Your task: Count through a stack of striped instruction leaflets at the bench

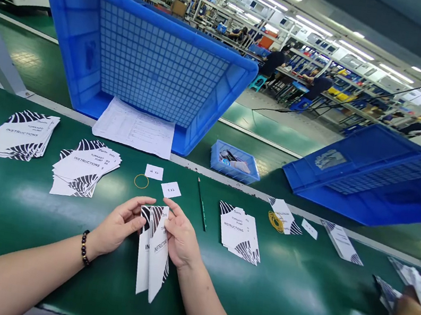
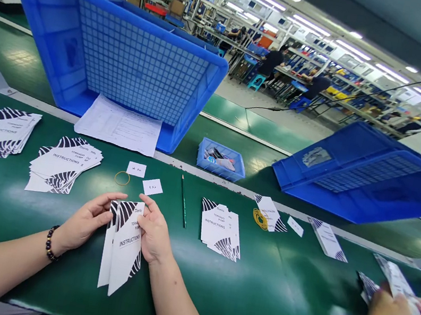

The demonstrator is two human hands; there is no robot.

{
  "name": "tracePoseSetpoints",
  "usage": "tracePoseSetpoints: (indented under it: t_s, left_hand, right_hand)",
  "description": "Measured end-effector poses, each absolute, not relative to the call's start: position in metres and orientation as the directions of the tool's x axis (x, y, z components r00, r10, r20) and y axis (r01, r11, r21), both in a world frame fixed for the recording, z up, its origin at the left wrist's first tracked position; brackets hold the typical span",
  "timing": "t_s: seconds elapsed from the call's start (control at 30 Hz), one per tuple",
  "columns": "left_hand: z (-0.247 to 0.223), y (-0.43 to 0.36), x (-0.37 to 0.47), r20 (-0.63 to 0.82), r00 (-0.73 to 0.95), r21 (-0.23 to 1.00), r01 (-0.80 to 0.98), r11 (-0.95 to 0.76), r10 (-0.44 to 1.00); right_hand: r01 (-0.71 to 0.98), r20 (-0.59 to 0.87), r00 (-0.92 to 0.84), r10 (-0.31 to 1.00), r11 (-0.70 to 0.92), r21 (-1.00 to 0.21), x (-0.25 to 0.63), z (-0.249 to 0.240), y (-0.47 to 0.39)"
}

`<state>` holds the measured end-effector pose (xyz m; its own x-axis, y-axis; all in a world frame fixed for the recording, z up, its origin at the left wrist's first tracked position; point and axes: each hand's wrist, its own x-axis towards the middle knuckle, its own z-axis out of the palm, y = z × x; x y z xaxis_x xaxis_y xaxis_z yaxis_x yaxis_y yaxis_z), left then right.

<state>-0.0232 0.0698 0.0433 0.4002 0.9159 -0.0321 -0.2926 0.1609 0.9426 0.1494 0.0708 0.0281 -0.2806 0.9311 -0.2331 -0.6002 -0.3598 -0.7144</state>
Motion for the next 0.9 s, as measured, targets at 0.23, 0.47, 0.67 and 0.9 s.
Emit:
tracePoseSetpoints:
  t_s: [0.23, 0.47, 0.67, 0.9]
  left_hand:
    - [0.045, 0.076, -0.025, -0.126, 0.21, 0.944, -0.275, 0.182, 0.97]
    - [0.041, 0.08, -0.025, -0.188, 0.241, 0.902, -0.341, 0.264, 0.952]
    - [0.042, 0.082, -0.027, -0.156, 0.25, 0.893, -0.378, 0.245, 0.956]
    - [0.039, 0.079, -0.026, -0.148, 0.264, 0.886, -0.393, 0.247, 0.953]
  right_hand:
    - [-0.591, -0.218, -0.259, 0.941, -0.333, -0.734, 0.149, 0.029, 0.07]
    - [-0.579, -0.203, -0.247, 0.948, -0.312, -0.753, 0.151, 0.028, 0.071]
    - [-0.558, -0.205, -0.22, 0.954, -0.296, -0.776, 0.152, 0.028, 0.072]
    - [-0.551, -0.226, -0.204, 0.952, -0.303, -0.778, 0.151, 0.028, 0.072]
